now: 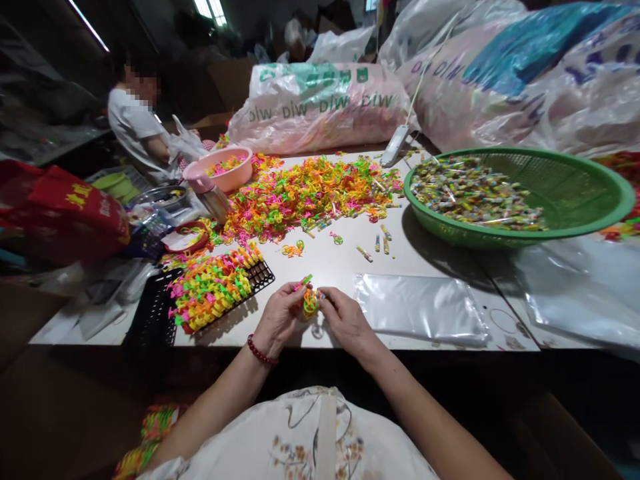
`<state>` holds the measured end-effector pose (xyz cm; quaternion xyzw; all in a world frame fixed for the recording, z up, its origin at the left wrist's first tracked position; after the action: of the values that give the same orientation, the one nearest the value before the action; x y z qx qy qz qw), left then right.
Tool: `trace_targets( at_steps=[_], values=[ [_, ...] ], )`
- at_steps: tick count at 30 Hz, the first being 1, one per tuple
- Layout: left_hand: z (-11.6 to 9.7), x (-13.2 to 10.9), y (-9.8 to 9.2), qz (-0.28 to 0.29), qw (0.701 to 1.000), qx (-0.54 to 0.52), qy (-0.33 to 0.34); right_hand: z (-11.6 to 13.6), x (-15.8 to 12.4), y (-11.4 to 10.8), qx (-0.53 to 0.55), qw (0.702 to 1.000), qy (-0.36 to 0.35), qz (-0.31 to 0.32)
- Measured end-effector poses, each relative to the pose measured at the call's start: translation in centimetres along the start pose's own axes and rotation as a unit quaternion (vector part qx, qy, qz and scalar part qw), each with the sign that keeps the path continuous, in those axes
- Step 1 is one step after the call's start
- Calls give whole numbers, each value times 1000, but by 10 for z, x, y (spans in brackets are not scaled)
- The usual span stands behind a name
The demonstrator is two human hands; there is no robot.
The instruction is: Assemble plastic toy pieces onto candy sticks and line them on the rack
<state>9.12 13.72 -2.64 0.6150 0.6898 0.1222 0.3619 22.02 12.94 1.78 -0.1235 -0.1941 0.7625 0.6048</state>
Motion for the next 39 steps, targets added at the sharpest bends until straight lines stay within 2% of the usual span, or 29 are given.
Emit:
trace_targets(
  at_steps=[2,5,8,11,19,25,39],
  values=[
    [2,-2,3,-6,1000,4,6,6,-4,7,-2,1000,-16,12],
    [-2,-5,4,-21,997,39,55,8,-7,12,20,999,-27,18],
    [-4,-7,0,-42,992,81,89,-10,-6,12,77,997,29,12],
    [0,-7,2,-32,991,102,83,-23,-5,11,137,988,71,6],
    [12,-7,3,-4,980,185,69,-18,-9,13,188,979,80,16],
    [8,-5,4,3,968,233,87,-22,-12,11,215,972,97,12],
    [16,-11,8,14,974,222,53,-37,-15,20,267,954,127,52]
  ],
)
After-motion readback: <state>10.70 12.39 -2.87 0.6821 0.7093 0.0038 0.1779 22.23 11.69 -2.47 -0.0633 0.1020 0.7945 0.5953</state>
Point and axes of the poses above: each hand's wrist, its own x-axis towards the middle knuckle, its own y-axis out of the palm, z = x × y, the point moved 10 cm from there along x, towards the middle knuckle, and after that the axes turned 6 degrees about -x, right-handed, at the moved point
